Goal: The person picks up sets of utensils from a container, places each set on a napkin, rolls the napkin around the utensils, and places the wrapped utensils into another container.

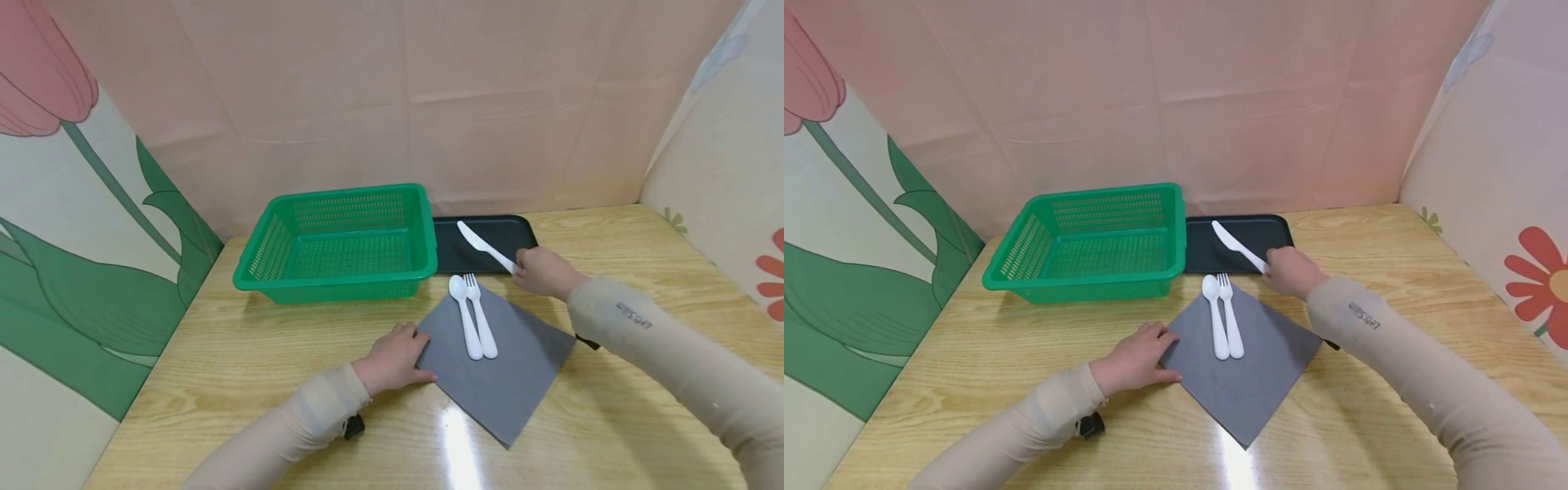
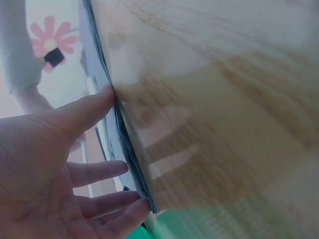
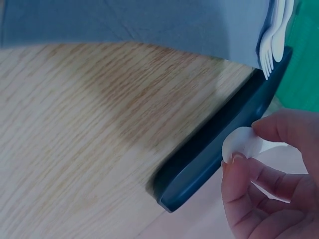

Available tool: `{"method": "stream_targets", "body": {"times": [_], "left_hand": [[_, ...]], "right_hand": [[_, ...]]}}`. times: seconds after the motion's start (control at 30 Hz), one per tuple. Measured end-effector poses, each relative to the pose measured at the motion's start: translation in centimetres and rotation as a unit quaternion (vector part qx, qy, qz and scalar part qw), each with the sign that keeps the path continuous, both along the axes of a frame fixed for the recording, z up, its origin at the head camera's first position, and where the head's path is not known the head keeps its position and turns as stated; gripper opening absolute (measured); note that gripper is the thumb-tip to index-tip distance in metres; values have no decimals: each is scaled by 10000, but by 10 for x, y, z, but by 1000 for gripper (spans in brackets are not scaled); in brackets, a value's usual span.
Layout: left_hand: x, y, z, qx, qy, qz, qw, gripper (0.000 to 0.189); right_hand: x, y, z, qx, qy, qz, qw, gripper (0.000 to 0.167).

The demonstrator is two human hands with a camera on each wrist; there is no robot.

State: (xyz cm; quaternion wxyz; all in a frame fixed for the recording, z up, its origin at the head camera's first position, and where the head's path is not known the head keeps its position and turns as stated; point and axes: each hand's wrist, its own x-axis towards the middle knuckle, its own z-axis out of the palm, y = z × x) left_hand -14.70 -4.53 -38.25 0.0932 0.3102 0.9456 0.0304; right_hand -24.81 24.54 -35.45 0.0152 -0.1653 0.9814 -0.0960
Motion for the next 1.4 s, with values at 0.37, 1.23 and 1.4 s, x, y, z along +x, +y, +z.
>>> {"method": "stream_targets", "body": {"times": [0.37, 1.23, 1.4], "left_hand": [[1, 0, 1, 5, -7, 9, 10000, 63], [1, 0, 0, 15, 3, 19, 10000, 63], [0, -1, 0, 30, 6, 14, 10000, 63]], "right_hand": [[4, -2, 1, -46, -98, 13, 9999, 17], [10, -7, 1, -304, -1137, -361, 9924, 19], [10, -7, 0, -239, -1217, -364, 9916, 20]]}}
